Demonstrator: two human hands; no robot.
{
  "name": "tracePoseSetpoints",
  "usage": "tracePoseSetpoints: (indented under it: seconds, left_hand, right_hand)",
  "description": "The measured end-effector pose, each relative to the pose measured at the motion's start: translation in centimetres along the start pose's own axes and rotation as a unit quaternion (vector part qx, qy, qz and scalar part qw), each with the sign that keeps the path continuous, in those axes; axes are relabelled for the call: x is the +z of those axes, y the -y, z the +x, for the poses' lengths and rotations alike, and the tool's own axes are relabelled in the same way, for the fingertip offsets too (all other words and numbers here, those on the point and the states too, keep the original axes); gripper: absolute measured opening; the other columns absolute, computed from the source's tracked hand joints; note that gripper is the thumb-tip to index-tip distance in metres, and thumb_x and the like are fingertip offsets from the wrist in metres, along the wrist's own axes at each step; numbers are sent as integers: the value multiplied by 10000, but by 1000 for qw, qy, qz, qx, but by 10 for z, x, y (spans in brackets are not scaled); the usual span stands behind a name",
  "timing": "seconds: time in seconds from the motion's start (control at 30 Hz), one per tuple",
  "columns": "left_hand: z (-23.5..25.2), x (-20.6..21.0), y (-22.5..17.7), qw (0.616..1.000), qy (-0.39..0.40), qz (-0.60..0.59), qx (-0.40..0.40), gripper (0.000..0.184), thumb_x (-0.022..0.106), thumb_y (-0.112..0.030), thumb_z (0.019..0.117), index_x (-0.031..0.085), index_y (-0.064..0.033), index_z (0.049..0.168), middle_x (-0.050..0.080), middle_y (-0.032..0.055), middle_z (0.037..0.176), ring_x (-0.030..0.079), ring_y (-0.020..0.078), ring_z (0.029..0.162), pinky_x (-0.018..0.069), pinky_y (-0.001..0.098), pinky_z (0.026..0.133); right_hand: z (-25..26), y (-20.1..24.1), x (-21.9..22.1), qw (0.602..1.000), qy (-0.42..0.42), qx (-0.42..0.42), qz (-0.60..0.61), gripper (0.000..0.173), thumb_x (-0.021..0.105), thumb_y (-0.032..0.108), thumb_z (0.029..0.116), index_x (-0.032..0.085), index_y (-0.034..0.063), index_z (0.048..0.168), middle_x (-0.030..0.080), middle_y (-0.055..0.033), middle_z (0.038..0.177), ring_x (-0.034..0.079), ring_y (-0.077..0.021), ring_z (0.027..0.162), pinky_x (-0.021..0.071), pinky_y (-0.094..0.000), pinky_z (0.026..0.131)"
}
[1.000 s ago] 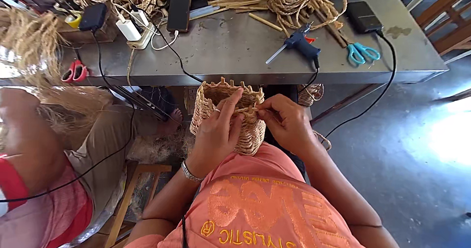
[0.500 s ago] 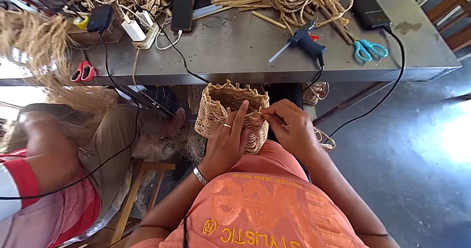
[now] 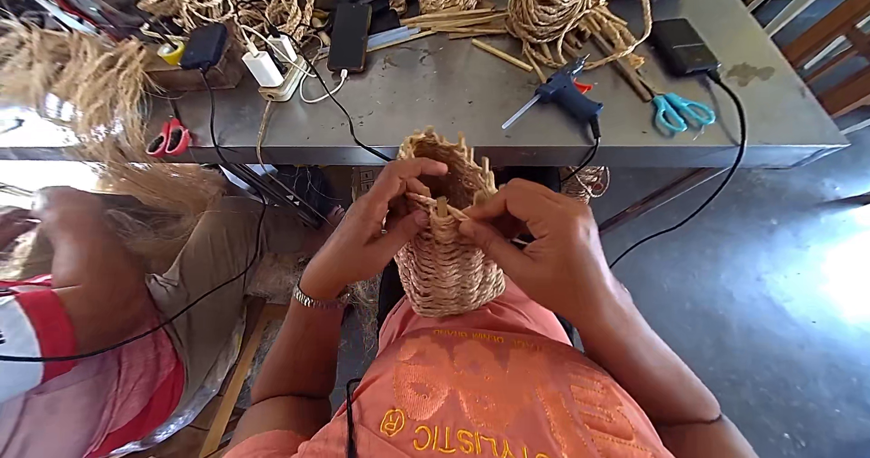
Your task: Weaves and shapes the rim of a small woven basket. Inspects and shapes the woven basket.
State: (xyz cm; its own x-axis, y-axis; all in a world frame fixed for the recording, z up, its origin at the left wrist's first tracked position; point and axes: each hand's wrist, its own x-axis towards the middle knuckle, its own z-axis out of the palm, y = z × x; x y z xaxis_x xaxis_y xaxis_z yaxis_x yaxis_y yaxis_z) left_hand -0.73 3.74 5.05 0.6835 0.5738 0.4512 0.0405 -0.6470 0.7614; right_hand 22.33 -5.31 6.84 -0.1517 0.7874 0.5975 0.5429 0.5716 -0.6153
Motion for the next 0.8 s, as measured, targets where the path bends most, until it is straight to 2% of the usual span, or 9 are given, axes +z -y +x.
tracePoseSetpoints:
  seconds: [0.1, 0.17, 0.23, 0.33, 0.37, 0.47, 0.57, 0.63, 0.8]
  left_hand:
    - [-7, 0, 28, 997, 41, -71, -4, 319, 539, -151, 1033, 605, -36, 1323, 647, 39, 1180, 635, 75, 918, 568, 243, 789]
    - [-13, 2, 35, 997, 43, -63, 1, 299, 532, -177, 1046, 641, -26, 1280, 642, 44, 1169, 636, 86, 967, 572, 258, 835]
    - [-18, 5, 24, 1000, 18, -3, 6, 309, 527, -157, 1042, 642, -43, 1306, 624, 47, 1234, 627, 99, 1033, 566, 264, 870]
    - [-19, 14, -5, 991, -48, 123, 12, 407, 519, -100, 998, 609, -91, 1396, 499, 82, 1488, 615, 110, 1109, 569, 248, 854]
    - [-19, 19, -13, 987, -66, 143, 16, 408, 507, -101, 1006, 602, -79, 1402, 517, 86, 1487, 626, 107, 1103, 570, 247, 844]
    - [-23, 39, -21, 980, -95, 172, -1, 345, 563, -188, 1036, 624, -108, 1366, 666, 25, 1273, 650, 50, 884, 563, 236, 698]
    - [-27, 53, -14, 976, -115, 182, -3, 318, 583, -220, 1043, 646, -107, 1334, 623, 20, 1061, 592, 55, 813, 525, 223, 671]
    - [-31, 54, -11, 974, -130, 186, -10, 327, 565, -231, 1053, 627, -105, 1349, 637, 25, 1109, 610, 66, 864, 538, 239, 713]
    - [-38, 53, -7, 973, -142, 183, -13, 311, 541, -239, 1065, 627, -85, 1321, 630, 31, 1140, 615, 59, 896, 544, 240, 747]
  right_hand:
    - [-10, -10, 15, 1000, 6, 19, 12, 123, 725, 161, 941, 693, 43, 953, 664, -12, 884, 637, -27, 697, 583, -187, 613]
    - [-16, -14, 19, 999, 8, 21, 23, 137, 728, 170, 946, 702, 37, 963, 665, -15, 889, 645, -31, 716, 589, -185, 633]
    - [-20, -13, 19, 999, 12, 12, 33, 134, 717, 143, 955, 717, 16, 997, 667, -31, 927, 667, -47, 775, 611, -197, 684]
    - [-21, -10, 15, 998, 30, 6, 51, 142, 683, 104, 974, 723, 1, 1062, 672, -44, 995, 683, -53, 847, 624, -202, 737]
    - [-22, -9, 14, 998, 39, 8, 54, 147, 670, 103, 982, 723, 1, 1075, 666, -44, 1001, 677, -49, 851, 620, -197, 737]
    - [-27, -9, 15, 997, 49, 4, 57, 142, 650, 93, 993, 710, -4, 1076, 647, -50, 1001, 672, -49, 849, 622, -197, 740]
    - [-30, -10, 11, 997, 51, 19, 45, 154, 657, 148, 1001, 707, 14, 1056, 640, -28, 944, 614, -9, 728, 564, -148, 636]
    - [-36, -12, 3, 997, 56, 40, 23, 176, 656, 218, 1009, 720, 55, 1031, 669, 13, 870, 569, 14, 675, 501, -136, 598]
    - [-50, -27, -21, 989, 109, 95, 6, 287, 544, 302, 1069, 771, 127, 1054, 665, 59, 829, 583, 27, 711, 499, -150, 640]
